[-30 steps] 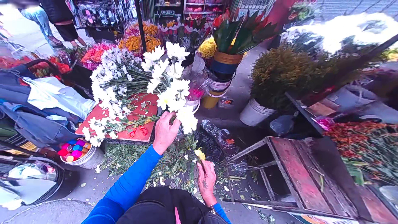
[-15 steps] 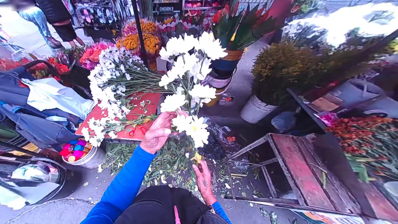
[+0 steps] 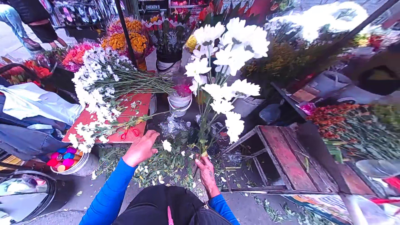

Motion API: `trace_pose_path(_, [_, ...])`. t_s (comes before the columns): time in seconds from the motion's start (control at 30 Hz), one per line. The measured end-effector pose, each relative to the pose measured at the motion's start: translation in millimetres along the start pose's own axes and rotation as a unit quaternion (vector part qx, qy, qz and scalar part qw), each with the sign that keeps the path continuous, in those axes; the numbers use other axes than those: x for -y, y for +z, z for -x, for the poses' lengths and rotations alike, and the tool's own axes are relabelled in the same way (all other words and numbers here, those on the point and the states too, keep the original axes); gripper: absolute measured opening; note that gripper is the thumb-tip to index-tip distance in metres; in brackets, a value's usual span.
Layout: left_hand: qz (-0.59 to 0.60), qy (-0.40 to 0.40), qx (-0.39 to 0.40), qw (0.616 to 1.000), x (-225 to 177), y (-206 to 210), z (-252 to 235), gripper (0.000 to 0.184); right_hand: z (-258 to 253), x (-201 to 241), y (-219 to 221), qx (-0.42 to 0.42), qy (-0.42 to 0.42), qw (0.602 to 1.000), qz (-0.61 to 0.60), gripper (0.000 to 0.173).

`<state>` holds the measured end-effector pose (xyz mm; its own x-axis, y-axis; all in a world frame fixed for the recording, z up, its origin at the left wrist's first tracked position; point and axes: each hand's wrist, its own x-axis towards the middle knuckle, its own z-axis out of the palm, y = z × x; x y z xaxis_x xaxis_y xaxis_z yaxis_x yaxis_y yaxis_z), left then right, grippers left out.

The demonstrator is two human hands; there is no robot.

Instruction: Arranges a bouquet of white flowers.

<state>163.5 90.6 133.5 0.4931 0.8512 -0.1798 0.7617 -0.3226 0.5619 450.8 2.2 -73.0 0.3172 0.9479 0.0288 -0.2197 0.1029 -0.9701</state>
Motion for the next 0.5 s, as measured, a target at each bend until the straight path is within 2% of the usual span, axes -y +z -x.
trace_pose_path(0.03, [0.027, 0.025, -0.050, 0.998, -10.1, 8.9, -0.8, 0.052, -2.5, -0.1, -2.1, 0.018, 0.020, 1.000, 0.000, 0.021])
trace_pose_path(0.07, [0.086, 0.085, -0.114, 0.986, -21.4, 16.3, -0.6, 0.040, -4.3, -1.7, -3.2, 0.035, 0.038, 0.999, 0.006, 0.020])
trace_pose_path(0.13, [0.189, 0.220, -0.206, 0.935, -48.7, 26.5, -1.8, 0.023, -3.7, -5.5, -1.2, 0.066, 0.061, 0.996, 0.021, 0.016])
trace_pose_path(0.2, [0.189, 0.295, -0.257, 0.901, -73.2, 28.8, -4.0, 0.019, -0.4, -6.5, 6.5, 0.085, 0.066, 0.993, 0.037, 0.015])
trace_pose_path(0.27, [0.174, 0.297, -0.312, 0.886, -87.5, 31.7, -8.9, 0.023, 3.3, -8.8, 16.9, 0.083, 0.050, 0.994, 0.056, 0.012])
trace_pose_path(0.4, [0.220, 0.208, -0.434, 0.849, -86.2, 41.7, -24.9, 0.043, 9.6, -16.3, 29.9, 0.017, -0.009, 0.996, 0.087, 0.021])
trace_pose_path(0.5, [0.293, 0.177, -0.419, 0.841, -74.4, 43.4, -30.8, 0.039, 10.2, -20.9, 27.3, -0.031, -0.062, 0.990, 0.125, 0.020])
